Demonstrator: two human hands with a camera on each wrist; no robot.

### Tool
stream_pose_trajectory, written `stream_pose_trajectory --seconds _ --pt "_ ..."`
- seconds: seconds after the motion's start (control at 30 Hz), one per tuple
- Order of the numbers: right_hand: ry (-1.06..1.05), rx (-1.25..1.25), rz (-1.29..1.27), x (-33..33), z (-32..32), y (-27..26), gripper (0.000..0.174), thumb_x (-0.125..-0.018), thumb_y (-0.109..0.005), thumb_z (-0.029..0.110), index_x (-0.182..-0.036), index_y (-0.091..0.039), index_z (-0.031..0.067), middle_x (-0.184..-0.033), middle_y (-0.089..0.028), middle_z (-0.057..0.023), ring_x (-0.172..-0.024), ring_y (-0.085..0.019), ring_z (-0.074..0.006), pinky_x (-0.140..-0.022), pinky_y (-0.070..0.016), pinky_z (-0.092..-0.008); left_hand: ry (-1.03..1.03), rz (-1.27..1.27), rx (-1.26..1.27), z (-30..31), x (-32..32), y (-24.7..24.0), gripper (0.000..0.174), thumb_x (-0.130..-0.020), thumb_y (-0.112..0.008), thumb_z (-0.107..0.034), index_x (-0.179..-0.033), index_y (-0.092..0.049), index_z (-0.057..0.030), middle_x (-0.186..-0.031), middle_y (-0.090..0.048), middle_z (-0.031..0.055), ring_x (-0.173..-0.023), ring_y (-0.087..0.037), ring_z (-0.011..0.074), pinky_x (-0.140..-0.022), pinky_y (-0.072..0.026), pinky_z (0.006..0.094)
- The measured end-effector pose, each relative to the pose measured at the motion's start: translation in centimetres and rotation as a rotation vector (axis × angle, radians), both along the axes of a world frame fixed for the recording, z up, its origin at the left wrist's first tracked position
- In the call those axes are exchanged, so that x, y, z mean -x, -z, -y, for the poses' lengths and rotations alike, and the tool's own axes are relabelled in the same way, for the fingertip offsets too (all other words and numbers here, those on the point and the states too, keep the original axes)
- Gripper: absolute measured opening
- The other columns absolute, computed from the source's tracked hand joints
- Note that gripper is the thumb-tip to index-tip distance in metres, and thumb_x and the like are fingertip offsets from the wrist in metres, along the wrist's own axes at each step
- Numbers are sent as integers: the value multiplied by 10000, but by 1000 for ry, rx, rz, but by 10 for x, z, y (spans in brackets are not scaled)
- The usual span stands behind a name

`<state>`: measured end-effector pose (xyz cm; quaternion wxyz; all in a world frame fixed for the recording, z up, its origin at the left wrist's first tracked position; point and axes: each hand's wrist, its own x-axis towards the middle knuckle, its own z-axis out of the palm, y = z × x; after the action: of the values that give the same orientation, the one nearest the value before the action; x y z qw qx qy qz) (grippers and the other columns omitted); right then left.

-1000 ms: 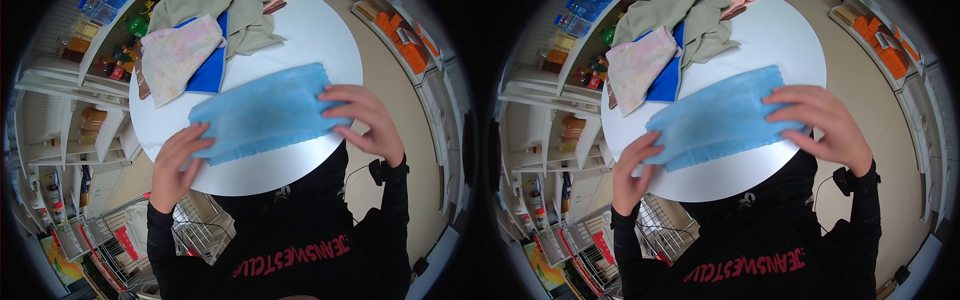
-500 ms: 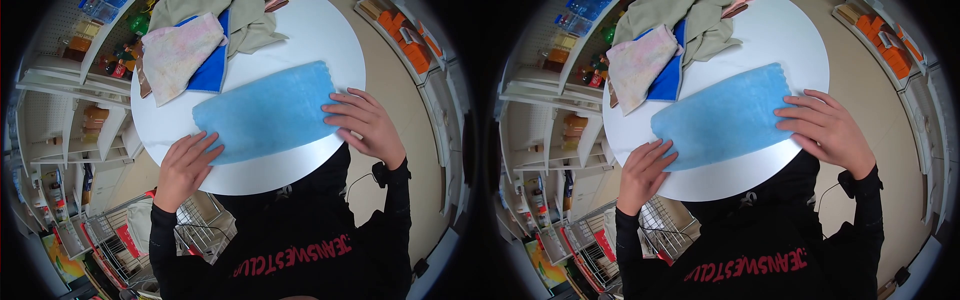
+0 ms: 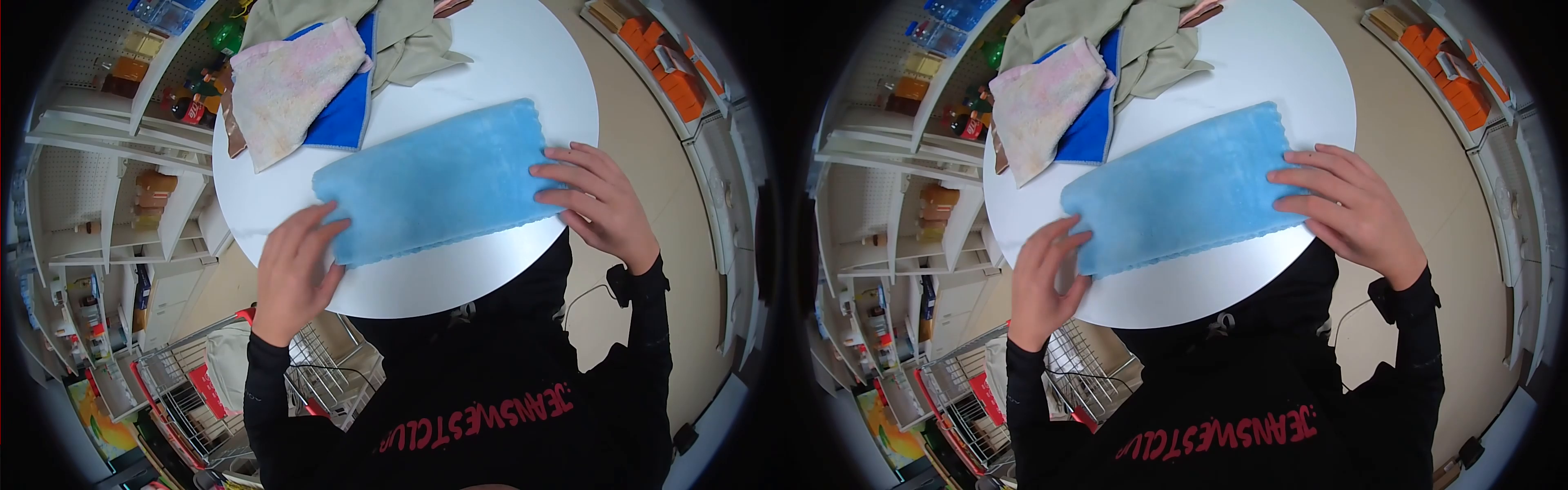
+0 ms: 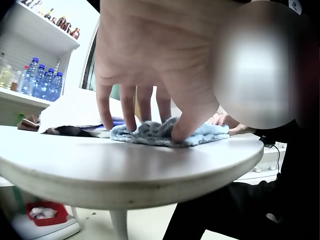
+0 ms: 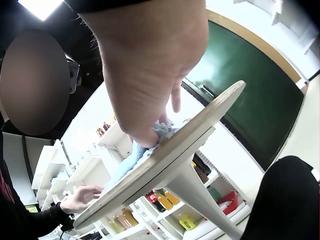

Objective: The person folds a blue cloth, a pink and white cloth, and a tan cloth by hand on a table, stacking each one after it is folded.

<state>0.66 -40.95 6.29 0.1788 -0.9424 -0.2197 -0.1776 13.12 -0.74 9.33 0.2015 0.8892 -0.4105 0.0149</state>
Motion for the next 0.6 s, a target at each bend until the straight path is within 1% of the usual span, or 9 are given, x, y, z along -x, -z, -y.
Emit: stream_pose_trajectory --seconds 0.03,0.1,0.2,0.3,0.37,0.47,0.5,0.57,0.6 --pt "5 -29 -23 0 -1 5 337 -805 -756 10 -1119 -791 128 -1238 -763 -47 -1281 -658 -311 -1117 -506 -514 1 -14 -76 4 2 1 380 -744 -754 11 -1102 -789 -109 -1343 -732 71 -1259 -657 285 -1027 -527 414" --pt "12 -60 -50 3 -1 9 322 -804 -757 10 -1102 -794 125 -1225 -765 -47 -1272 -662 -306 -1116 -507 -513 16 6 -87 -2 -1 4 381 -738 -767 -11 -1103 -791 -116 -1353 -729 62 -1262 -655 285 -1034 -521 419" --pt "-58 -91 3 5 8 9 289 -801 -757 10 -1065 -806 115 -1234 -755 -56 -1284 -648 -302 -1125 -501 -507 55 64 -95 -10 -9 4 387 -725 -794 -54 -1105 -794 -129 -1372 -722 44 -1267 -651 285 -1048 -510 429" --pt "-62 -64 -62 7 14 12 277 -787 -779 44 -1052 -815 116 -1237 -752 -59 -1281 -649 -303 -1125 -498 -508 148 31 -206 -17 -9 -2 352 -767 -813 -112 -1118 -798 -131 -1409 -701 31 -1270 -650 283 -1071 -496 447" --pt "-74 -52 -95 5 14 12 273 -780 -790 61 -1046 -819 117 -1239 -751 -61 -1280 -650 -303 -1125 -497 -508 149 16 -216 -15 -9 -9 344 -784 -816 -132 -1127 -796 -129 -1413 -698 37 -1274 -650 284 -1076 -494 447" --pt "-88 -133 -184 6 11 0 288 -822 -788 164 -1107 -823 147 -1278 -741 -65 -1295 -638 -325 -1138 -484 -534 160 -17 -233 -8 -10 -16 331 -820 -822 -173 -1146 -794 -125 -1420 -692 50 -1281 -649 287 -1087 -491 446" --pt "-92 -131 -182 3 9 -3 288 -822 -788 164 -1107 -823 147 -1278 -741 -65 -1295 -638 -325 -1138 -484 -534 174 -24 -197 -5 -13 -16 382 -844 -816 -217 -1214 -767 -135 -1462 -658 59 -1308 -628 297 -1099 -481 451" --pt "-40 -157 -162 -5 -5 -10 383 -857 -773 247 -1234 -780 176 -1397 -683 -63 -1377 -579 -336 -1180 -440 -550 195 -42 -127 1 -17 -15 490 -893 -803 -306 -1350 -714 -154 -1545 -591 75 -1362 -587 316 -1124 -462 461" --pt "-13 -170 -153 -8 -12 -13 434 -874 -766 288 -1297 -758 190 -1457 -655 -63 -1418 -550 -341 -1202 -418 -558 189 -42 -128 8 -16 -14 490 -893 -803 -306 -1350 -714 -154 -1545 -591 75 -1362 -587 316 -1124 -462 461"
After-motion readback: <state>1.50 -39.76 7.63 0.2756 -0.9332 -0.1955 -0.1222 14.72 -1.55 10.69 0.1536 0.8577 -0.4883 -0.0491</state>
